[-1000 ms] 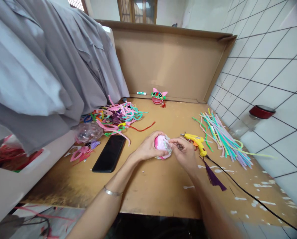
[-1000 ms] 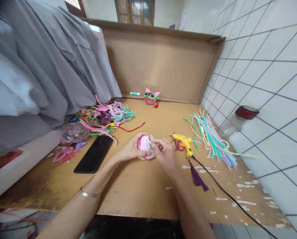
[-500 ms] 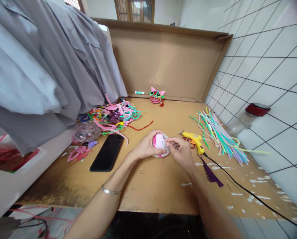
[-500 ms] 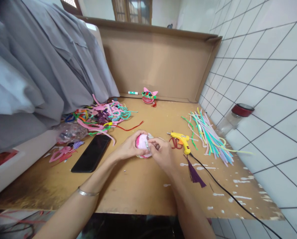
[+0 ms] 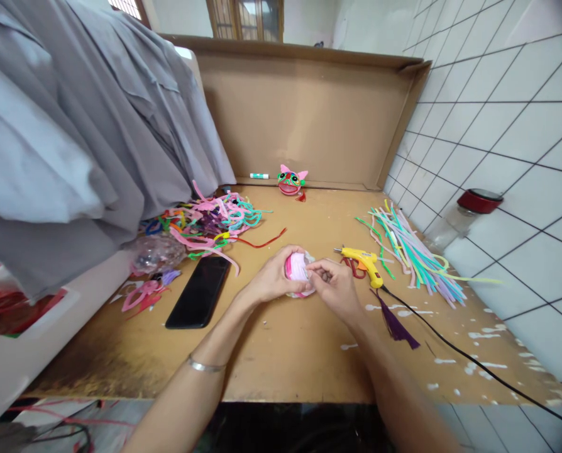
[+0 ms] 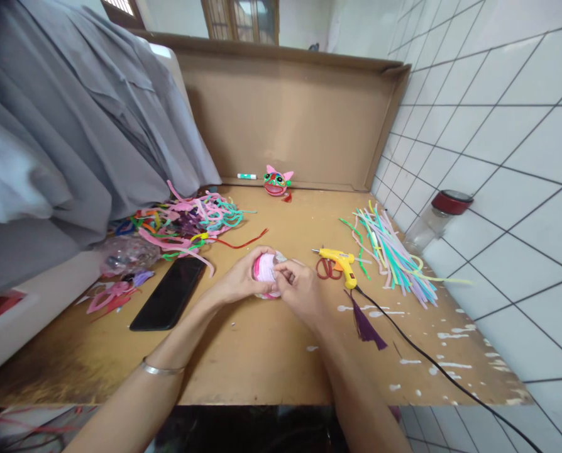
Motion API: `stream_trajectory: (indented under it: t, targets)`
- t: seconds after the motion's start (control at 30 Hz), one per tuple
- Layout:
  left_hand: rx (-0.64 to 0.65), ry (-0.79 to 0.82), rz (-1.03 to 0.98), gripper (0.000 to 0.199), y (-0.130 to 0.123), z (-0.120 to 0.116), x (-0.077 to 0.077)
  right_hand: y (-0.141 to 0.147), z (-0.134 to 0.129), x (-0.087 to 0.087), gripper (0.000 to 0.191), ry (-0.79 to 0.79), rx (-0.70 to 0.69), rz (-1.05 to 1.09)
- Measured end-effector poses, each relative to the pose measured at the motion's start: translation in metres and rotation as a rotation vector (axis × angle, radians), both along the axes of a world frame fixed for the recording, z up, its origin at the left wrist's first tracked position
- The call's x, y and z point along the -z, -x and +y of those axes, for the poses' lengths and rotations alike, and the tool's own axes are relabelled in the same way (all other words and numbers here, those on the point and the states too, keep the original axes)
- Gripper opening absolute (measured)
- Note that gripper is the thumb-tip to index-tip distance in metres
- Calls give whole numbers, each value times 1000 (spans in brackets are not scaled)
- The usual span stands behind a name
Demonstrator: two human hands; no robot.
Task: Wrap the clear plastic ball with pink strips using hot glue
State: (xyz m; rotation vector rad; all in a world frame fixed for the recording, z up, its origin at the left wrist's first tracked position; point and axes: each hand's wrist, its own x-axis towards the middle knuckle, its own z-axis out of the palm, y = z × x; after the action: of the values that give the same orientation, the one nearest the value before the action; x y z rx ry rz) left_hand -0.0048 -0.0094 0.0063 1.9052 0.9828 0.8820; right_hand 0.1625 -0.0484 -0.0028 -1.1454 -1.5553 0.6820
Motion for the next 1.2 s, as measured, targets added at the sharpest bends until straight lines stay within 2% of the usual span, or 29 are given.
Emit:
stream_trajectory:
  t: [0.3, 0.5, 1.0, 1.2]
  targets:
    - [22, -38, 84, 66, 4, 1, 0, 1, -1, -2, 14, -28, 16, -37]
    - [82, 9, 115, 45, 12, 0, -2, 1, -3, -1, 14, -78, 5, -87]
    - [-1, -90, 127, 40, 1, -6, -5, 1, -3, 0, 15, -160, 22, -163]
    - [-20, -69, 111, 39, 0, -4, -3, 0, -4, -3, 15, -149, 8, -176]
